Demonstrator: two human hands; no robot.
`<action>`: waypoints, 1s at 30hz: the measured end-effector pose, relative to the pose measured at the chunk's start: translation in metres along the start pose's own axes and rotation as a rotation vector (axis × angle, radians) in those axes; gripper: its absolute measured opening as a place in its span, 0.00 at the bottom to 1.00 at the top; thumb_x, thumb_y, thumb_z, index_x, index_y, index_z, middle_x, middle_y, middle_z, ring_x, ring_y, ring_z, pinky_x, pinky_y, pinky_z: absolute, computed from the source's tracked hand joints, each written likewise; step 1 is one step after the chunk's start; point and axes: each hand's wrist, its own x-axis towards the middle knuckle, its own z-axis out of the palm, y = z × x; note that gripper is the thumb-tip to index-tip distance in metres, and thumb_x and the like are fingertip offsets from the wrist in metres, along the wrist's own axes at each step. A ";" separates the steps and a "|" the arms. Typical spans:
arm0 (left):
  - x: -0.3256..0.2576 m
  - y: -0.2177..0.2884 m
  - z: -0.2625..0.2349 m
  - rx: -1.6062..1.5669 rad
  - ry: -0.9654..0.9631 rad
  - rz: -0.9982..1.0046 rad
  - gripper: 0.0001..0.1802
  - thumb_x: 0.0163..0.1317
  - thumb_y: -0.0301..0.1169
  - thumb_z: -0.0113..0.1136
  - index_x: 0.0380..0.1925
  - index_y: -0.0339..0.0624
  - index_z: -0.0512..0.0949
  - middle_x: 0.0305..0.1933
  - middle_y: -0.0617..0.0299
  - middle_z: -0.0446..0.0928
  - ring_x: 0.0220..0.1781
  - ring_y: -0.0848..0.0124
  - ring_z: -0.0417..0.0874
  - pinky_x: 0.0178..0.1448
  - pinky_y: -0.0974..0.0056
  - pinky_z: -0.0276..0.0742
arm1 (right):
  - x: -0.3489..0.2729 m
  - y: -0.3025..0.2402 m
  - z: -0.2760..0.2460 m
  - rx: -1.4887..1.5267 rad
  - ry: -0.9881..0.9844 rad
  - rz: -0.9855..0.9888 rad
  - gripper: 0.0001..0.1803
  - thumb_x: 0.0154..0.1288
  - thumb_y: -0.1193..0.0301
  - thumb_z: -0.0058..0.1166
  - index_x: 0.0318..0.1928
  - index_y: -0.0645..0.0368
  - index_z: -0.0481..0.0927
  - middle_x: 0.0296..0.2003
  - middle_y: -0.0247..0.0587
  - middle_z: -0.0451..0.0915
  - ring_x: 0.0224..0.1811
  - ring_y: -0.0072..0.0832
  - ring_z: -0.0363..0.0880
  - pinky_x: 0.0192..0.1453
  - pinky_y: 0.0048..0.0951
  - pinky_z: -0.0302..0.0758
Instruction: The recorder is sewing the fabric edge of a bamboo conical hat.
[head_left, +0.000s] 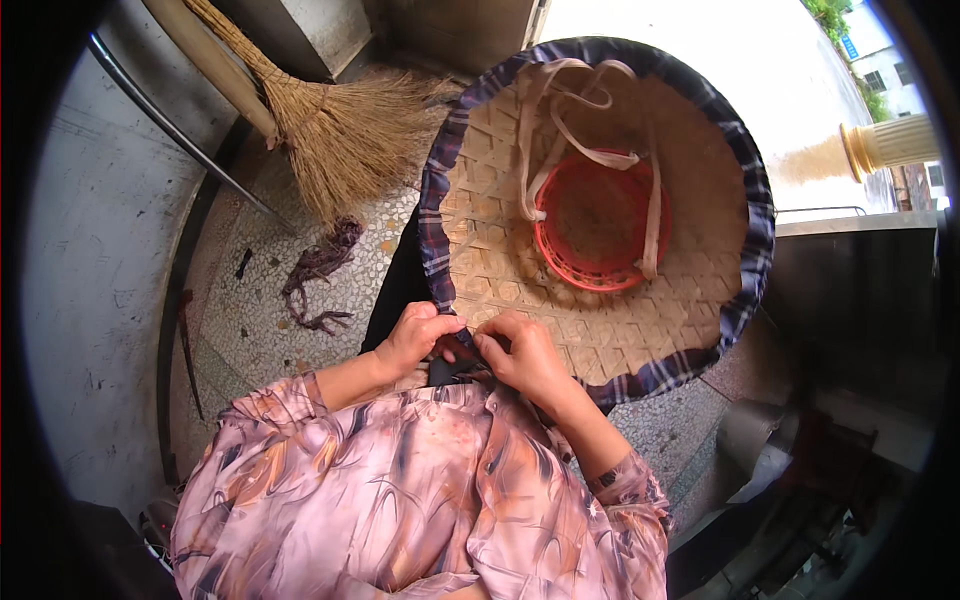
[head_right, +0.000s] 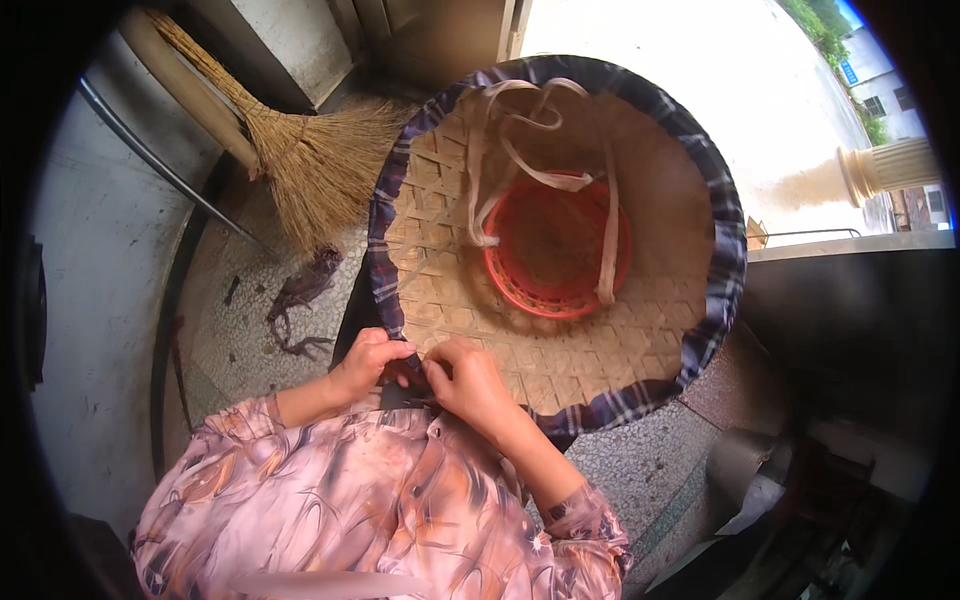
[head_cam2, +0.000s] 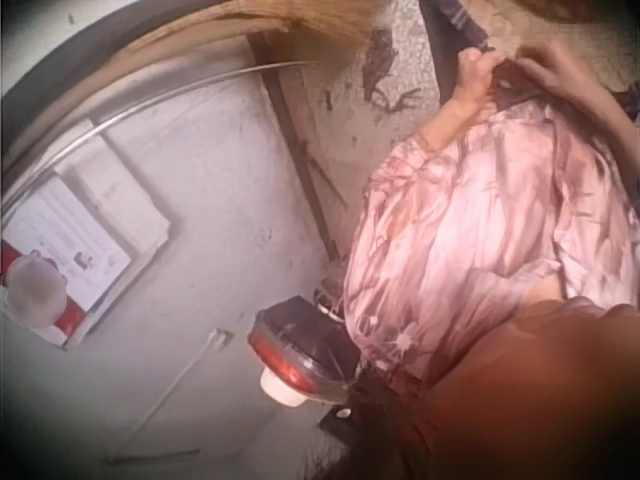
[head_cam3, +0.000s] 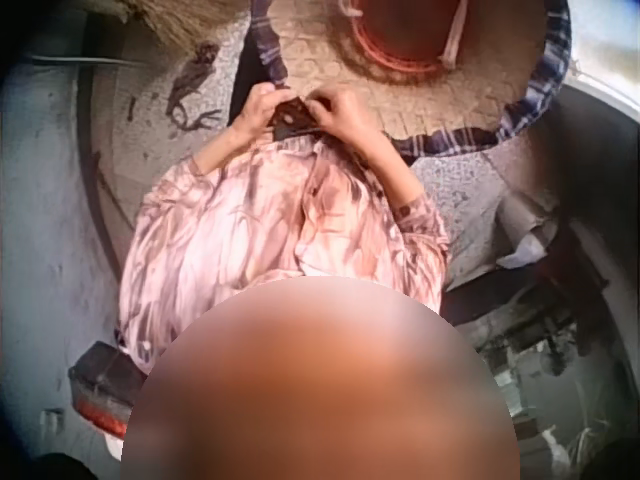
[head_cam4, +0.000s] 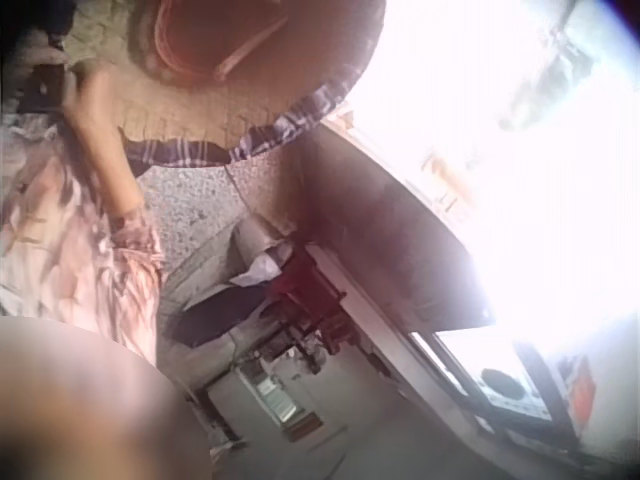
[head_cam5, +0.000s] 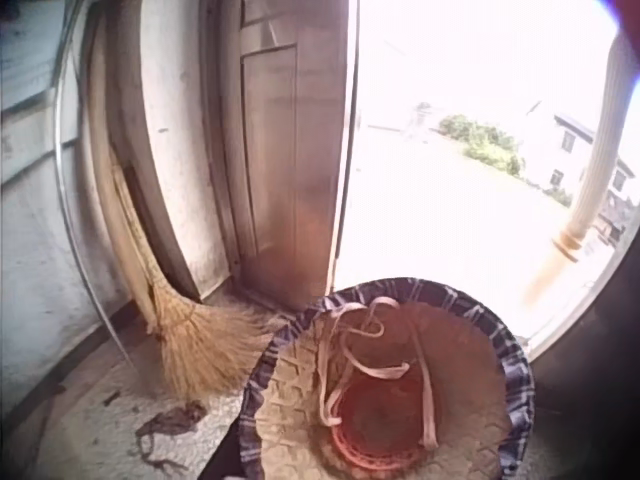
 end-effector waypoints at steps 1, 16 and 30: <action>-0.004 0.003 0.003 -0.067 0.042 -0.003 0.17 0.68 0.34 0.56 0.32 0.28 0.82 0.32 0.53 0.85 0.29 0.66 0.88 0.27 0.71 0.78 | -0.006 0.002 0.006 0.153 0.008 0.002 0.07 0.60 0.72 0.60 0.34 0.64 0.83 0.34 0.52 0.81 0.38 0.47 0.81 0.44 0.41 0.77; -0.006 0.015 -0.012 0.068 0.083 -0.028 0.14 0.68 0.34 0.56 0.36 0.31 0.80 0.32 0.57 0.84 0.27 0.73 0.85 0.26 0.72 0.75 | 0.008 -0.016 0.017 -0.112 0.131 -0.106 0.06 0.57 0.73 0.64 0.30 0.60 0.79 0.29 0.44 0.78 0.34 0.44 0.78 0.38 0.41 0.74; -0.005 0.001 -0.007 -0.096 0.107 0.047 0.12 0.68 0.33 0.59 0.40 0.33 0.80 0.34 0.59 0.83 0.29 0.74 0.84 0.29 0.73 0.76 | 0.014 -0.019 0.018 -0.160 0.096 -0.048 0.05 0.56 0.73 0.61 0.30 0.61 0.79 0.30 0.46 0.78 0.37 0.45 0.78 0.42 0.43 0.75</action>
